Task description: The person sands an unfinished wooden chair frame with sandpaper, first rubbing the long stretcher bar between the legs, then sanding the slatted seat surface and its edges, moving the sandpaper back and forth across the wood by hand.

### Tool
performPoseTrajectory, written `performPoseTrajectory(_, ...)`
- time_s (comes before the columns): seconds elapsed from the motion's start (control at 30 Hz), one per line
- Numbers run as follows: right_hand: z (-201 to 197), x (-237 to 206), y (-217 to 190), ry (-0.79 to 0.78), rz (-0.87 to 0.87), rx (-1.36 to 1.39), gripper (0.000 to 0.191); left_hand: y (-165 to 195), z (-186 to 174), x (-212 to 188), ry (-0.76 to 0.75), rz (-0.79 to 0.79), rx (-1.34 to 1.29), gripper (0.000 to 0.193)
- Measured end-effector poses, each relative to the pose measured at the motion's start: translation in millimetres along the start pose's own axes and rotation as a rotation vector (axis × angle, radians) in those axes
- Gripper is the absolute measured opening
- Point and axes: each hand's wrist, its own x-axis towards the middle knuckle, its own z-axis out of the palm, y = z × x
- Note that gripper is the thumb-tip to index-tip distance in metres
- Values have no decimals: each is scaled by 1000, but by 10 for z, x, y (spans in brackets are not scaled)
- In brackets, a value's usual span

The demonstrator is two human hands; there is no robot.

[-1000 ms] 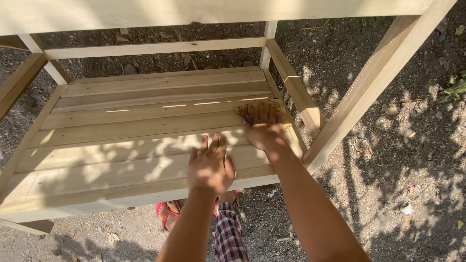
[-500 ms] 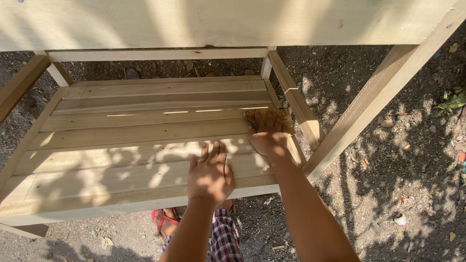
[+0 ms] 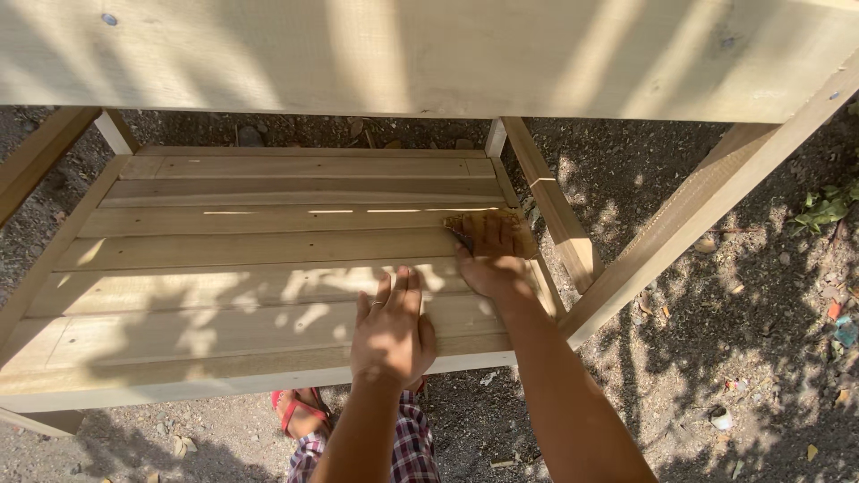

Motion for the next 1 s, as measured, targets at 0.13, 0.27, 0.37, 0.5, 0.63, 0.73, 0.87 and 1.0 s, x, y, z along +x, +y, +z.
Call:
performPoseTrajectory(0.13, -118, -1042, -265, -286, 11, -337, 63, -42, 82, -51, 233, 107, -5, 47)
performPoseTrajectory(0.27, -122, -1127, -54, -273, -64, -335, 63, -22, 141, -49, 69, 52, 36, 52)
performPoseTrajectory(0.37, 28, -122, -37, -592, 359, 25, 64, -26, 178, -43, 134, 58, 32, 52)
performPoseTrajectory(0.5, 193, 426, -447, -266, 60, -293, 71, -54, 199, -48, 134, 62, 25, 54)
performPoseTrajectory(0.63, 193, -541, -432, -255, 0, -197, 77, -49, 167, -65, 129, 62, 14, 55)
performPoseTrajectory(0.73, -30, -1101, -54, -273, -74, -304, 60, -24, 127, -87, 170, 81, -30, 58)
performPoseTrajectory(0.87, -89, -312, 54, -103, 76, -194, 71, -2, 95, -124, 199, 28, 1, 61)
performPoseTrajectory(1.0, 235, 552, -531, -142, 151, -180, 84, 9, 88, -135, 318, 61, 3, 75)
